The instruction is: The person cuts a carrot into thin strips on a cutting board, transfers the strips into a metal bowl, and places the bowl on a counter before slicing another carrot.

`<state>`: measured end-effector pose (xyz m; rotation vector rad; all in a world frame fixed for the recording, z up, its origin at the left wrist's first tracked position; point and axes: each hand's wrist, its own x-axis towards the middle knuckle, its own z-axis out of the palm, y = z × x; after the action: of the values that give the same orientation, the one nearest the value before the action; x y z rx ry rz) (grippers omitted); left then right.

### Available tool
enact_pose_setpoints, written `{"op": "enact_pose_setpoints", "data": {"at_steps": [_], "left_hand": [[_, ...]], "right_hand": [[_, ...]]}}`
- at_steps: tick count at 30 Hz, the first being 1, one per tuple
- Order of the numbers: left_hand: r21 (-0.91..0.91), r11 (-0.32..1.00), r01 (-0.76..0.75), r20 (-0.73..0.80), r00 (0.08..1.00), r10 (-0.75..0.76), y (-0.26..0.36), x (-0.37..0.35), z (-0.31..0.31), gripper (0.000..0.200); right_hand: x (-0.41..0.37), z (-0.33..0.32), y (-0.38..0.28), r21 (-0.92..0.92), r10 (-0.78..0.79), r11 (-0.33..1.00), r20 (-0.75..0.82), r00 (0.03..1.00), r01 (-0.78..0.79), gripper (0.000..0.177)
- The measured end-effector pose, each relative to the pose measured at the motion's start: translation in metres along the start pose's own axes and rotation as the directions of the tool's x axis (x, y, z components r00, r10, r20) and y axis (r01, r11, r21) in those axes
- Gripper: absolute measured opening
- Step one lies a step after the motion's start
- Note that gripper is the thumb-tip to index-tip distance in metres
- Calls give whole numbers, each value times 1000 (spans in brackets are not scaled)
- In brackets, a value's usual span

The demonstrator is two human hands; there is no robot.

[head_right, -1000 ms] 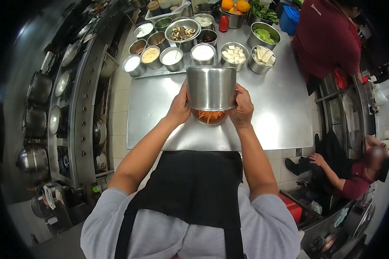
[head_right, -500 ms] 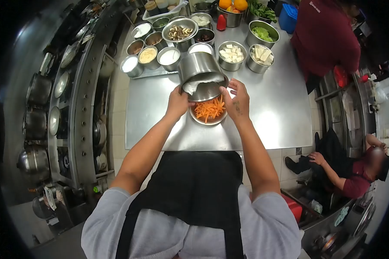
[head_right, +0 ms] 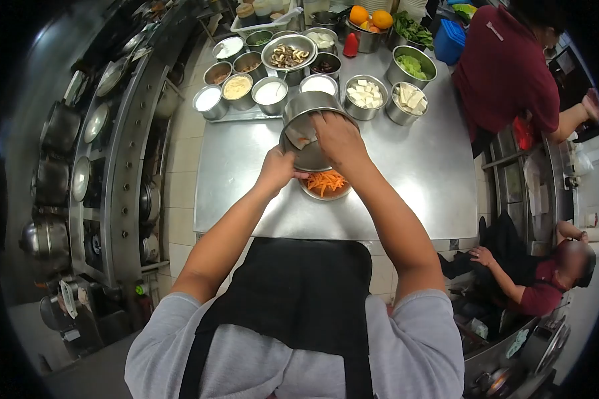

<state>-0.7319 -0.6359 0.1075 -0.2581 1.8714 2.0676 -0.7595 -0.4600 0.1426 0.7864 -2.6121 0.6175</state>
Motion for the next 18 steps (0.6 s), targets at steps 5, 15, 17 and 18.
{"op": "enact_pose_setpoints", "data": {"at_steps": [5,15,17,18], "left_hand": [[-8,996,-94,31,995,94,0,-1,-5,36],[-233,971,44,-1,999,-46,-1,-10,-66,41],[-142,990,12,-56,998,-21,5,-21,-101,46],[-99,994,37,-114,992,-49,6,-25,-115,46]], "right_hand": [[7,19,2,-240,146,964,127,981,-113,41],[-35,-48,-42,234,247,951,-174,953,-203,20],[-61,-35,-18,285,519,834,-109,848,-473,25],[-77,-22,-2,286,524,830,-109,845,-478,25]]}}
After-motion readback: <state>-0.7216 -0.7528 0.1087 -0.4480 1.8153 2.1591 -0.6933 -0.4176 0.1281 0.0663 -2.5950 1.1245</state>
